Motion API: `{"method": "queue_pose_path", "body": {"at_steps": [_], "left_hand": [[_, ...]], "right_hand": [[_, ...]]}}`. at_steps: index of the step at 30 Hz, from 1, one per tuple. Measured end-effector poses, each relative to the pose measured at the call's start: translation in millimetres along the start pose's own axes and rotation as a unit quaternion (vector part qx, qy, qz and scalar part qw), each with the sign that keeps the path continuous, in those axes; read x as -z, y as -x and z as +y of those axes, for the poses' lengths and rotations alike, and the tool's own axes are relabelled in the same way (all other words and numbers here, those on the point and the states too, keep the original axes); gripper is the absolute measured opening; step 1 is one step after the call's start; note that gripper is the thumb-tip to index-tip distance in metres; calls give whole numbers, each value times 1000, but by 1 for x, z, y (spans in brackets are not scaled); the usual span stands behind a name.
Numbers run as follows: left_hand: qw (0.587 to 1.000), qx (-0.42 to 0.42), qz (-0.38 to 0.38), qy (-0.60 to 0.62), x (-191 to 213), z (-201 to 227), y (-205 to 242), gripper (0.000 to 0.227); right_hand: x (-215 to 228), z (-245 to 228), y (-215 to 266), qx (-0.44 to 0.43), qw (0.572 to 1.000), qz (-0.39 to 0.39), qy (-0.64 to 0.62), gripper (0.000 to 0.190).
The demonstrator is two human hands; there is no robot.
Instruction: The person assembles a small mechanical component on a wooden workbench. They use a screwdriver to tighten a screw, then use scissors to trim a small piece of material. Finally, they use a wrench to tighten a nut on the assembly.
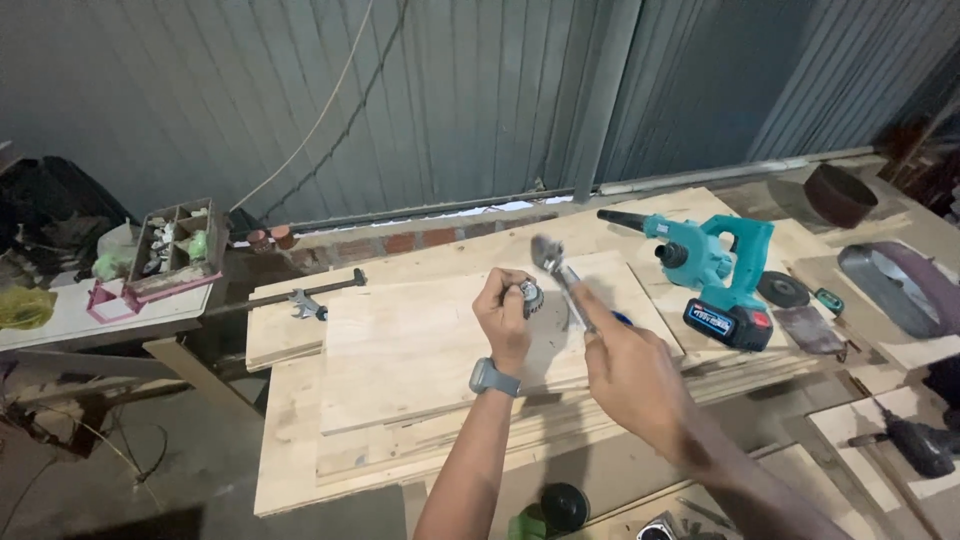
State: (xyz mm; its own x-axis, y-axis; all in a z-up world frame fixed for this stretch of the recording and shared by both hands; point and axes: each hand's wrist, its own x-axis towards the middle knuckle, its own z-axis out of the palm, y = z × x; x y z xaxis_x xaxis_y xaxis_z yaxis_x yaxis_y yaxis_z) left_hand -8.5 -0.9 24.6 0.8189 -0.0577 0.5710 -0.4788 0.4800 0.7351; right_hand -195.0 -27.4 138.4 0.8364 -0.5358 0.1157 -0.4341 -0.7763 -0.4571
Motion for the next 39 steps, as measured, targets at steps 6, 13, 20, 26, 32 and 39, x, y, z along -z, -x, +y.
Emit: {"method": "queue_pose_path", "body": {"at_steps": [6,13,20,26,32,39], "left_hand": [[999,-34,9,2,4,-11,1,17],[999,-13,35,-12,-1,14,-4,17],[999,-19,37,-4,-3,16,-4,19],[999,-23,38,18,4,-21,-4,16],[997,-15,51,56,-2,6,-4,18],[999,-6,43,31,-3,14,-3,19]], "right_hand": [[-22,0,5,56,998,30,7,70],[-27,11,6,133,970,195,-55,60],[-17,5,2,109,988,113,-15,57],[-35,15,-3,165,974,121,99,63],[-33,11,-3,160,954,248,45,65],[-21,12,-3,107,985,121,62,64]]}}
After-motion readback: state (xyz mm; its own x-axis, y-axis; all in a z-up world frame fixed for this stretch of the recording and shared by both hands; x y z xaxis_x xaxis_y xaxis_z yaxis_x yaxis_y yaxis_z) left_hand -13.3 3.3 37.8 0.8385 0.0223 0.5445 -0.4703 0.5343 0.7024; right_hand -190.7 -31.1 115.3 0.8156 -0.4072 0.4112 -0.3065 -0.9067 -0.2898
